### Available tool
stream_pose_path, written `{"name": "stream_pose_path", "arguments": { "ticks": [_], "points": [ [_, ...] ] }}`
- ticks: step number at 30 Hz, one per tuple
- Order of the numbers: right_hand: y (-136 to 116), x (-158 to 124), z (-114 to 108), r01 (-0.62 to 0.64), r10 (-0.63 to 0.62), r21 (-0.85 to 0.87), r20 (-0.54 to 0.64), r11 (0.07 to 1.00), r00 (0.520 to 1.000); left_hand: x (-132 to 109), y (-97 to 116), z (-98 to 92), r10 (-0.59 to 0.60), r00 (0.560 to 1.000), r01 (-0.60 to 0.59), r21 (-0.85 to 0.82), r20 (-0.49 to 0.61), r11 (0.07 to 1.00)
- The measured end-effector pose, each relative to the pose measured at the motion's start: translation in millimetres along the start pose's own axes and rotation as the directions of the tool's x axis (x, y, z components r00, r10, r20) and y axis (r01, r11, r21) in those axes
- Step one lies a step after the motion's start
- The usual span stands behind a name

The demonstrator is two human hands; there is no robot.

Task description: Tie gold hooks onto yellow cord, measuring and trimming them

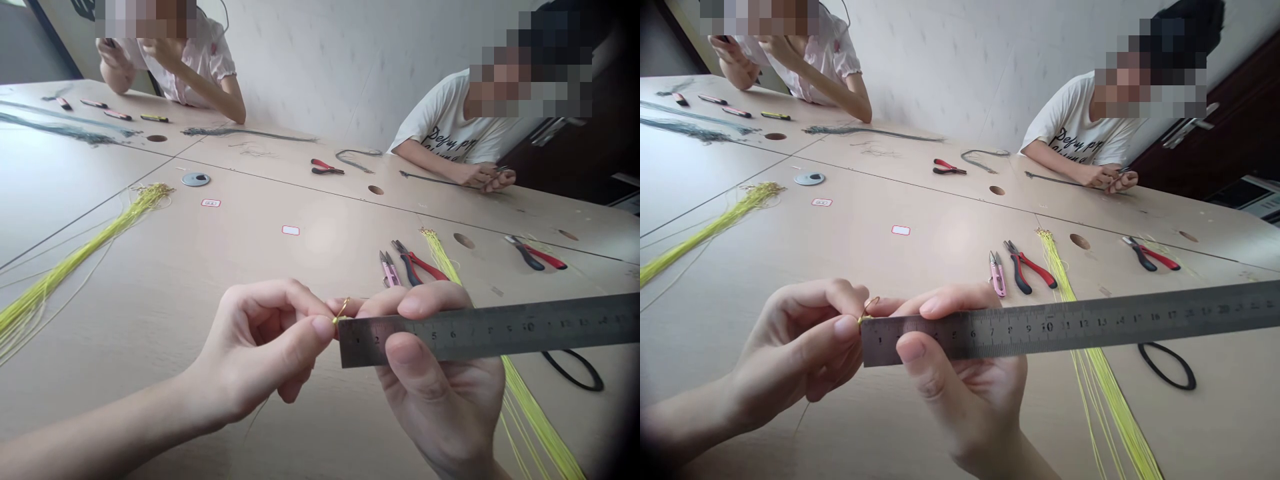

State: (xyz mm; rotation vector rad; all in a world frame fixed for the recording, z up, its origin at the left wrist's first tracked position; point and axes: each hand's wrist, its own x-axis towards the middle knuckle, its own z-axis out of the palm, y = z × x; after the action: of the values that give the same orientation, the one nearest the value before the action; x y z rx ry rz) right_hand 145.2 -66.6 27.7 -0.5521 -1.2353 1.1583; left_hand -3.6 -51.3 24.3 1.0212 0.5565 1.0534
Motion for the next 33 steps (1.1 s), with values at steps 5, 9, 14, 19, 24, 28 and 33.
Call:
{"name": "stream_pose_path", "arguments": {
  "ticks": [5,9,14,19,24,28,33],
  "points": [
    [0.2,0.6,0.6,0.0,0.0,-0.001,0.001,1.0,1.0,0.8,-0.2,-0.2,-0.005,1.0,0.005,0.009,0.009,1.0],
    [0.8,1.1,0.9,0.003,-0.003,-0.002,0.004,1.0,1.0,0.0,0.2,-0.5,-0.006,1.0,0.006,0.011,0.008,1.0],
    [0.1,0.0,0.3,0.006,-0.006,-0.008,0.009,1.0,1.0,0.4,0.5,-0.5,0.006,1.0,-0.006,0.01,0.006,1.0],
    [-0.6,-0.4,0.4,-0.022,0.022,-0.005,-0.005,1.0,1.0,0.3,1.1,-0.2,-0.019,1.0,0.019,0.0,0.006,1.0],
    [0.4,0.9,0.9,-0.023,0.023,-0.003,-0.008,1.0,1.0,-0.6,1.5,-1.4,-0.016,1.0,0.016,0.006,0.011,1.0],
    [0.1,1.0,1.2,-0.023,0.023,0.003,-0.018,1.0,1.0,0.4,1.5,-0.7,-0.016,1.0,0.016,0.008,0.008,1.0],
    [-1.5,-0.3,1.5,-0.031,0.031,-0.009,-0.019,0.999,0.999,0.2,1.3,0.3,-0.012,1.0,0.012,0.004,0.006,1.0]
  ]
}}
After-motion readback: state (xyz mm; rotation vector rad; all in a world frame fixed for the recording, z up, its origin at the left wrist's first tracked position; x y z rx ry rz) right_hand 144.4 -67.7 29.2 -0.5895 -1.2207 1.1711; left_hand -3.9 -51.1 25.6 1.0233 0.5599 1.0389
